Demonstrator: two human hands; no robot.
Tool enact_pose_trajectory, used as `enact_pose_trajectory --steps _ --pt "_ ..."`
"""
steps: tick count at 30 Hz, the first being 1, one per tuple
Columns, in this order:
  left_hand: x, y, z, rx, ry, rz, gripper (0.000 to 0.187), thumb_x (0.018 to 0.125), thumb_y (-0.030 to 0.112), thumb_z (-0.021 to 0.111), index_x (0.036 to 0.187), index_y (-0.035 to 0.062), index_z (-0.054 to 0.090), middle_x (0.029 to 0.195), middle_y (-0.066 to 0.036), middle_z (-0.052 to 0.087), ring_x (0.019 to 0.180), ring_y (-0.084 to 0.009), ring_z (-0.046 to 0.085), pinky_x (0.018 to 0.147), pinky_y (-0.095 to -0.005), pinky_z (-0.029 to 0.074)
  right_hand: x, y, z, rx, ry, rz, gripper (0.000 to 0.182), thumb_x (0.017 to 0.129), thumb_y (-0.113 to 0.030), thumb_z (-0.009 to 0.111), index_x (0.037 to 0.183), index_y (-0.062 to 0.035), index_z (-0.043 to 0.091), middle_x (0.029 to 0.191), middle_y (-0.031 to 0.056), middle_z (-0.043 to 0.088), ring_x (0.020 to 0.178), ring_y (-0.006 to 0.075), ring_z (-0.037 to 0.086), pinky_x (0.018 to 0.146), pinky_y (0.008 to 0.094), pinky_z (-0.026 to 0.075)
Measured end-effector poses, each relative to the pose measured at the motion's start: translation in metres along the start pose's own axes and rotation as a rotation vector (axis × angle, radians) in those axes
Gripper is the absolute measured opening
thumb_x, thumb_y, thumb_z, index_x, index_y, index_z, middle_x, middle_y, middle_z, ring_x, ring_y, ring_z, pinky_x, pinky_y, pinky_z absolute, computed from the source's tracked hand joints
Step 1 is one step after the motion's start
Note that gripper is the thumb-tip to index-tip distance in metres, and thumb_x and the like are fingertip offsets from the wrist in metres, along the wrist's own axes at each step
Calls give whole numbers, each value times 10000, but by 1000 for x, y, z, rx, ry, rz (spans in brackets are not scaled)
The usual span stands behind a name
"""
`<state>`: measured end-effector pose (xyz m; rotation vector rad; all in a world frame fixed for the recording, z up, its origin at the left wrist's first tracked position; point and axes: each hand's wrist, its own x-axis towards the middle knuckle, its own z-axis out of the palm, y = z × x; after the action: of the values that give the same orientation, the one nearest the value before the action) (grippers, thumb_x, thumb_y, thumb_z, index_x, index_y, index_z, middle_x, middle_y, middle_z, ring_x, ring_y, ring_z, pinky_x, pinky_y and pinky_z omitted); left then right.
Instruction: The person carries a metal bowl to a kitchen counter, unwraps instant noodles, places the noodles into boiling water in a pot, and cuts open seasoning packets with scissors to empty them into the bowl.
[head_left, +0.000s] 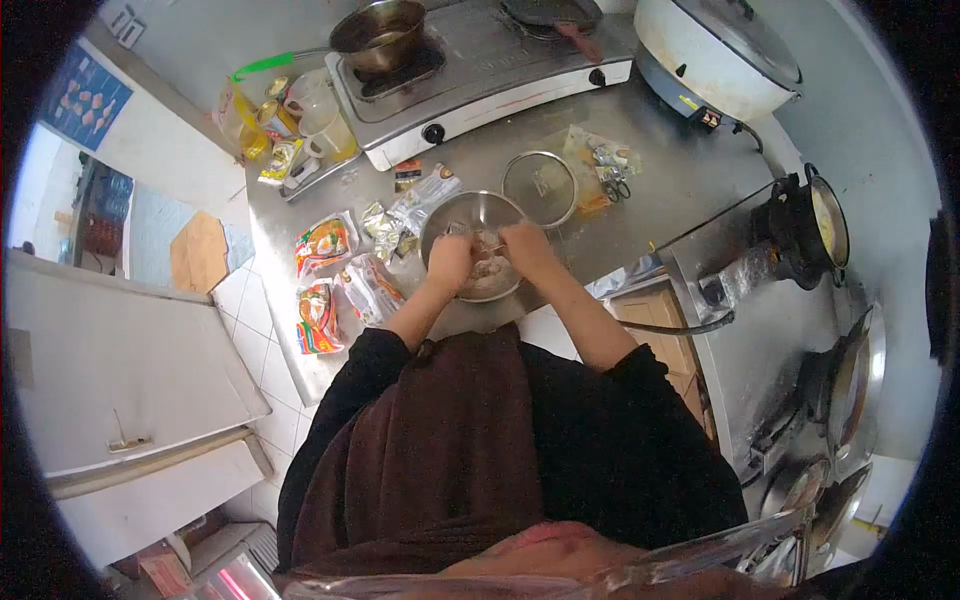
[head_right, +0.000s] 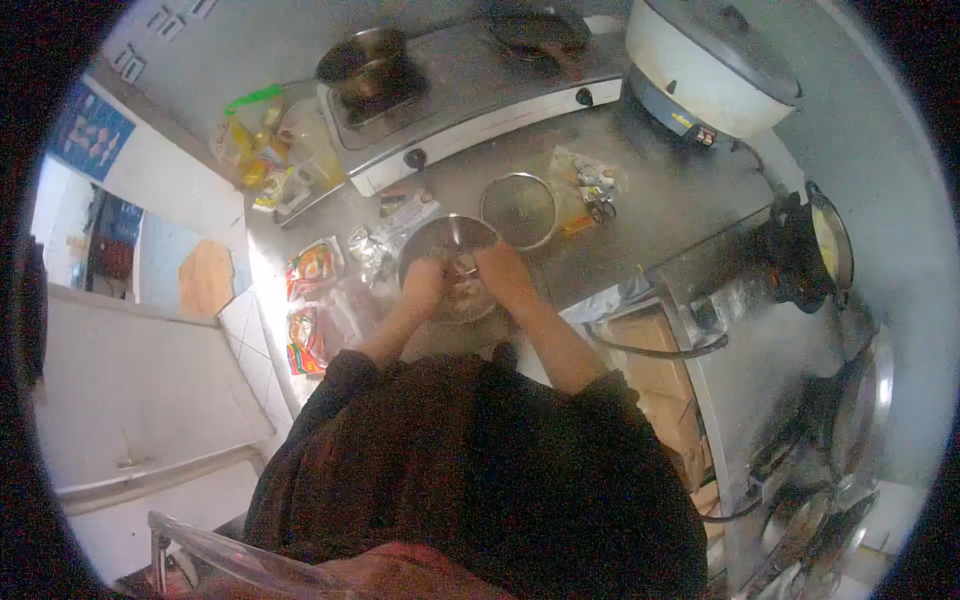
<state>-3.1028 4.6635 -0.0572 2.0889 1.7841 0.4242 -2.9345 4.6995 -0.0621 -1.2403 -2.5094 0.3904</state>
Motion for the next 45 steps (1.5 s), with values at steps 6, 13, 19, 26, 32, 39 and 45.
enact_pose_trajectory --steps 6,13,19,26,32,39,45 --pt "-2 0 12 -192 76 51 147 720 115 568 851 64 612 771 -180 605 715 -341 581 663 -432 445 -1 23 46 -4 20 44 129 723 -141 540 737 -44 623 723 194 590 719 357 568 665 440 437" --pt "-5 9 5 14 -5 40 146 749 125 531 853 67 616 801 -199 565 721 -369 567 652 -435 448 -10 -3 6 123 29 96 150 731 -128 517 794 -42 622 707 217 580 686 358 575 624 439 453" --pt "-5 1 13 27 -14 79 138 696 93 521 749 69 646 744 -184 589 705 -342 583 639 -424 456 -13 9 41 -47 184 -70 152 748 -141 494 775 -26 590 685 195 577 676 361 580 609 444 457" --pt "-2 -17 29 8 56 219 136 706 188 600 694 58 638 667 -169 587 640 -345 578 604 -431 449 -11 3 38 36 -39 47 156 731 -119 492 816 -17 574 692 194 578 679 345 586 607 441 476" --pt "-9 2 9 63 -58 106 125 704 163 612 725 45 647 701 -175 595 647 -345 577 600 -426 450 -19 -13 10 77 48 72 149 747 -124 493 780 -9 583 695 195 586 678 347 596 620 433 485" --pt "-17 0 9 -73 -6 144 130 716 169 625 700 41 646 664 -173 595 619 -352 574 582 -417 450 -19 -17 9 71 -27 40 163 757 -134 492 801 -9 587 708 183 592 694 335 603 631 428 485" --pt "-13 -22 26 78 -28 193 111 694 141 626 718 37 655 676 -174 603 610 -344 582 571 -395 450 -18 -15 19 48 -59 79 170 742 -171 511 775 -47 624 720 167 602 703 324 609 629 419 487"
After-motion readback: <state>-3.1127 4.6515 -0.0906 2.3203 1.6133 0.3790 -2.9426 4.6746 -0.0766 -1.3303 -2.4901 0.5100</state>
